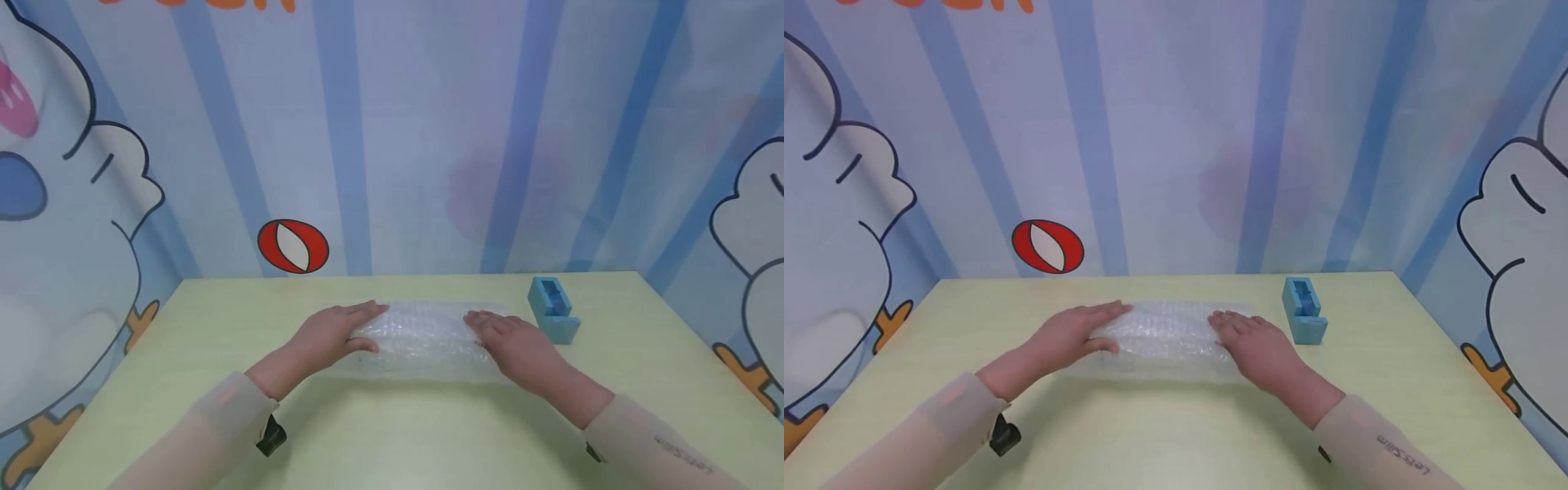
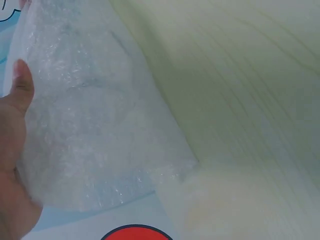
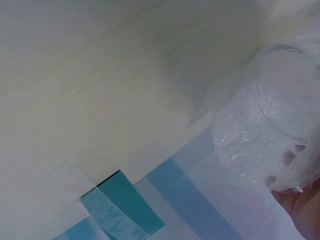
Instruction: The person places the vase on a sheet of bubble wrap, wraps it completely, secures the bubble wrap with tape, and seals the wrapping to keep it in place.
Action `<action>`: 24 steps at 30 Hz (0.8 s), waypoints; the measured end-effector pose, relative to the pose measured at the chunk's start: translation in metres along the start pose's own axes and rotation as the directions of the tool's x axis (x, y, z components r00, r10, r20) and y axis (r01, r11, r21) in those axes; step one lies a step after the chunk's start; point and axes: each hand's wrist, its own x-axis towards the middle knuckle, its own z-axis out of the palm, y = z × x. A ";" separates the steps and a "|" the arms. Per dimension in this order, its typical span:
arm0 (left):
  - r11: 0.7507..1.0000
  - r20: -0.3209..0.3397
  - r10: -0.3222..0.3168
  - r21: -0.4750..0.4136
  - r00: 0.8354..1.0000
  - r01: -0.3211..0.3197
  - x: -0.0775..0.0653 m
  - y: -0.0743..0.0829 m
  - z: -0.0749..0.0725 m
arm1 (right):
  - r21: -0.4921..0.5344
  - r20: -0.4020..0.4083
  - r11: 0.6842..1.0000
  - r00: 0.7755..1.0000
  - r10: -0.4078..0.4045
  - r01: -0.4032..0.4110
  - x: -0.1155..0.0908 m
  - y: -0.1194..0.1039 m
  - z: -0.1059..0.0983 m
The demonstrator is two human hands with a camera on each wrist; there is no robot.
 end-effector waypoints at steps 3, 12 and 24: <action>0.999 0.062 0.003 -0.034 0.998 -0.001 -0.001 0.000 -0.004 | 0.029 -0.037 0.999 0.999 -0.017 0.018 0.000 0.004 0.005; 0.999 0.194 -0.016 -0.047 0.981 0.025 0.002 0.007 -0.013 | 0.181 -0.004 0.980 0.996 0.087 -0.085 0.009 0.003 0.000; 0.994 0.049 0.046 0.095 0.998 -0.051 0.001 0.001 -0.011 | 0.273 0.012 0.950 0.988 0.154 -0.151 0.012 -0.005 -0.006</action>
